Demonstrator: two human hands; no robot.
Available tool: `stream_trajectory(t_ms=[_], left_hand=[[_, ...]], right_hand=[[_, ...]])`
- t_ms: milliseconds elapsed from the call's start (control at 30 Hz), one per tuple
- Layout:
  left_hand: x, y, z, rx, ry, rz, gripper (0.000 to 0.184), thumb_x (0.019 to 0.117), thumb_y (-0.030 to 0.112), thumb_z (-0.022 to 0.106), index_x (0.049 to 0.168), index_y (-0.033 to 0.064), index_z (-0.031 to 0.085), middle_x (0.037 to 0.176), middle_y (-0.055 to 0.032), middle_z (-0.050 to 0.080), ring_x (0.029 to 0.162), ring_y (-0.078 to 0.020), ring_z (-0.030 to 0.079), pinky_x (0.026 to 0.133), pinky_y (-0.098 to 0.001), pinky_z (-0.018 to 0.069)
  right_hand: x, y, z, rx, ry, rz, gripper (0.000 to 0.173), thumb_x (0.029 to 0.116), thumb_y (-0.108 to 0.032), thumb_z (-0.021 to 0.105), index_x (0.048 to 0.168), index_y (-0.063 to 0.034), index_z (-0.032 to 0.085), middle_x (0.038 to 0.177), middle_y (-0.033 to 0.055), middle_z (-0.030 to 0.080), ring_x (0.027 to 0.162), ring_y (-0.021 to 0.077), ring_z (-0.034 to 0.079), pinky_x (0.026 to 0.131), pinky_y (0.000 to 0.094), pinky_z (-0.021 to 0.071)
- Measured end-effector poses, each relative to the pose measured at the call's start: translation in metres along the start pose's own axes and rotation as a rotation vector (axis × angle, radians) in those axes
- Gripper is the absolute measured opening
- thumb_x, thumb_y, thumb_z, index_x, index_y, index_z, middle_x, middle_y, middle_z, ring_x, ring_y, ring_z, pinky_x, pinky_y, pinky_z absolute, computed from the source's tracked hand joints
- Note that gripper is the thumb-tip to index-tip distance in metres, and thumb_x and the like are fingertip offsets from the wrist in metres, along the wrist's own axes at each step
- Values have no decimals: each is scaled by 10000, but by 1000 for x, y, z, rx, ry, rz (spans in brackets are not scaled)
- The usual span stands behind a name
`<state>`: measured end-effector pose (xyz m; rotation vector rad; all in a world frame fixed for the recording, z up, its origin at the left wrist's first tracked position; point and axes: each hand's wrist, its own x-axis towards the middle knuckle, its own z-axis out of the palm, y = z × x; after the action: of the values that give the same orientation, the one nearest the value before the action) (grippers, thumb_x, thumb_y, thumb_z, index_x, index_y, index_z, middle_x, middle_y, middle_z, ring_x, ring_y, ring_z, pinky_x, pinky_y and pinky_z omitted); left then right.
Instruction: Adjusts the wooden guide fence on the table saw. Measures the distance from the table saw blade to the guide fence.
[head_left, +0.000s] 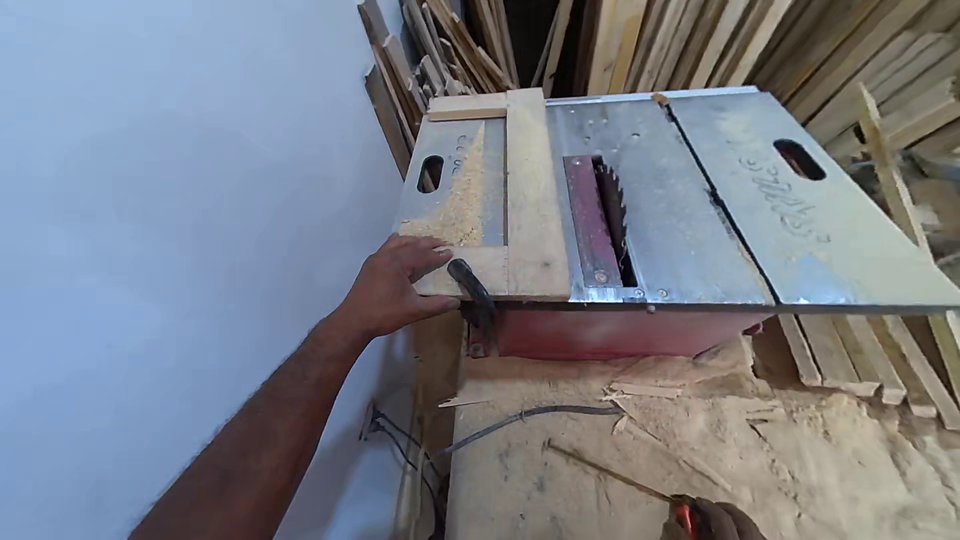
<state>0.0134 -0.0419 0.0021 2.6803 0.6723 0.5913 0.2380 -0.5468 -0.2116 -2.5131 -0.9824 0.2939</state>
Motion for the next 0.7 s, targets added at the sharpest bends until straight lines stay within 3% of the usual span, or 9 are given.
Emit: stream_trajectory(t_ms=[67, 133, 300, 367, 433, 533, 600, 667, 700], left_hand=[[8, 2, -9, 92, -91, 36, 711, 764, 626, 775, 1307, 172, 718, 1379, -44, 657, 1382, -255, 532, 1230, -645, 220], [19, 3, -17, 224, -186, 91, 732, 787, 695, 706, 1307, 179, 716, 1356, -50, 671, 1387, -285, 524, 1224, -663, 197], [19, 8, -19, 223, -199, 134, 680, 808, 631, 734, 1260, 122, 724, 1282, -78, 699, 1238, -278, 624, 1048, -499, 496], [16, 3, -15, 178, -137, 170, 667, 822, 603, 727, 1256, 97, 726, 1275, -94, 705, 1210, -278, 648, 1024, -497, 520], [15, 2, -15, 186, -153, 207, 691, 855, 608, 701, 1296, 77, 700, 1317, -121, 683, 1244, -294, 636, 1058, -508, 499], [12, 4, -26, 145, -262, 172, 898, 741, 683, 798, 1385, 84, 617, 1392, -146, 620, 1296, -324, 590, 1078, -563, 479], [5, 1, -32, 89, -266, 139, 1076, 619, 681, 875, 1450, 93, 527, 1338, -177, 620, 1189, -388, 623, 952, -637, 523], [0, 15, -36, -3, -287, 202, 1201, 628, 567, 888, 1574, 56, 352, 1433, -280, 532, 1260, -494, 559, 992, -694, 465], [-4, 33, -41, -81, -308, 255, 1143, 670, 436, 886, 1557, -32, 338, 1445, -356, 484, 1297, -538, 510, 1045, -688, 417]], right_hand=[[8, -45, -10, 8, 36, -58, 567, 886, -427, 756, 1203, 38, 689, 1327, 370, 571, 1267, 584, 513, 1049, 714, 414], [32, -128, -24, 96, 123, -154, 592, 903, -506, 726, 1216, -4, 699, 1351, 315, 585, 1279, 525, 537, 1014, 686, 467], [115, -310, -7, 362, -14, -185, 581, 935, -504, 706, 1309, -61, 661, 1221, 142, 697, 1105, 301, 690, 942, 544, 572], [136, -345, 6, 396, -10, -119, 438, 952, -465, 691, 1159, -78, 687, 955, 111, 724, 865, 276, 724, 771, 539, 605], [138, -365, 8, 358, -21, -50, 331, 1001, -394, 640, 1090, -79, 686, 836, 123, 707, 768, 303, 715, 689, 551, 586], [125, -386, 15, 270, -11, -51, 259, 1008, -298, 624, 1112, -69, 685, 873, 143, 713, 789, 328, 720, 682, 550, 592], [113, -407, 19, 263, -67, -83, 267, 1007, -218, 616, 1213, -55, 665, 1003, 166, 729, 906, 348, 726, 771, 560, 590], [101, -420, 34, 345, 8, -125, 304, 993, -177, 623, 1277, -77, 664, 1087, 152, 732, 977, 317, 718, 842, 526, 586], [94, -423, 43, 438, 204, -119, 272, 968, -148, 654, 1218, -74, 729, 1058, 138, 754, 968, 285, 724, 881, 485, 587]])
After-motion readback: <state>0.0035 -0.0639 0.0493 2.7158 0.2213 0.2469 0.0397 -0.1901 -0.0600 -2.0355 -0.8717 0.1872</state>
